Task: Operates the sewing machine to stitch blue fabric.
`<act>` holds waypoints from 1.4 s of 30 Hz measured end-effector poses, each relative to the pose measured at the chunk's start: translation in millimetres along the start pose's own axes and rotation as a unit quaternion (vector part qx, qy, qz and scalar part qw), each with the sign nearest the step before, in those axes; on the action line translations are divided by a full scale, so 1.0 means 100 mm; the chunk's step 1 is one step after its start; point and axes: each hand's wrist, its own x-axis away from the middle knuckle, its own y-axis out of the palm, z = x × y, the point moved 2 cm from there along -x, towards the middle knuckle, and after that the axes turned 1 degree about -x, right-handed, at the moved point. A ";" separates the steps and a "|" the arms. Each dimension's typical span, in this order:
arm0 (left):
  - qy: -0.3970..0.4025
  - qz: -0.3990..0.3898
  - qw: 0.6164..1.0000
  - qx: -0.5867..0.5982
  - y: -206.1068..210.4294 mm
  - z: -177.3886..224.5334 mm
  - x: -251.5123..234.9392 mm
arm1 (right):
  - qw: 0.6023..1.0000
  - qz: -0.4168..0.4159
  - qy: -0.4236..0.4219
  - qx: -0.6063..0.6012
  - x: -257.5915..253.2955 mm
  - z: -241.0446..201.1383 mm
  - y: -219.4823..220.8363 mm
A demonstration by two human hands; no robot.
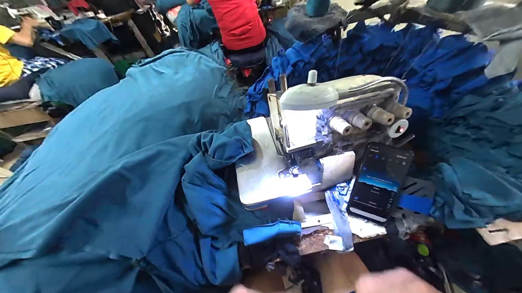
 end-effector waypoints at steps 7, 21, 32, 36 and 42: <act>0.048 0.433 0.860 -0.266 0.60 0.11 -0.40 | 0.891 0.386 -0.093 0.218 -0.31 0.10 0.27; -0.036 0.339 0.908 -0.244 0.55 -0.18 -0.07 | 0.905 0.271 -0.012 0.327 -0.19 0.17 0.28; -0.148 0.294 0.921 -0.207 0.52 -0.47 0.15 | 0.919 0.186 0.064 0.342 -0.20 0.57 0.39; -0.156 0.256 0.938 -0.176 0.48 -0.54 0.20 | 0.934 0.177 0.078 0.300 -0.23 0.68 0.35; -0.156 0.314 0.917 -0.188 0.49 -0.68 0.16 | 0.970 0.149 0.140 0.135 -0.41 0.74 0.45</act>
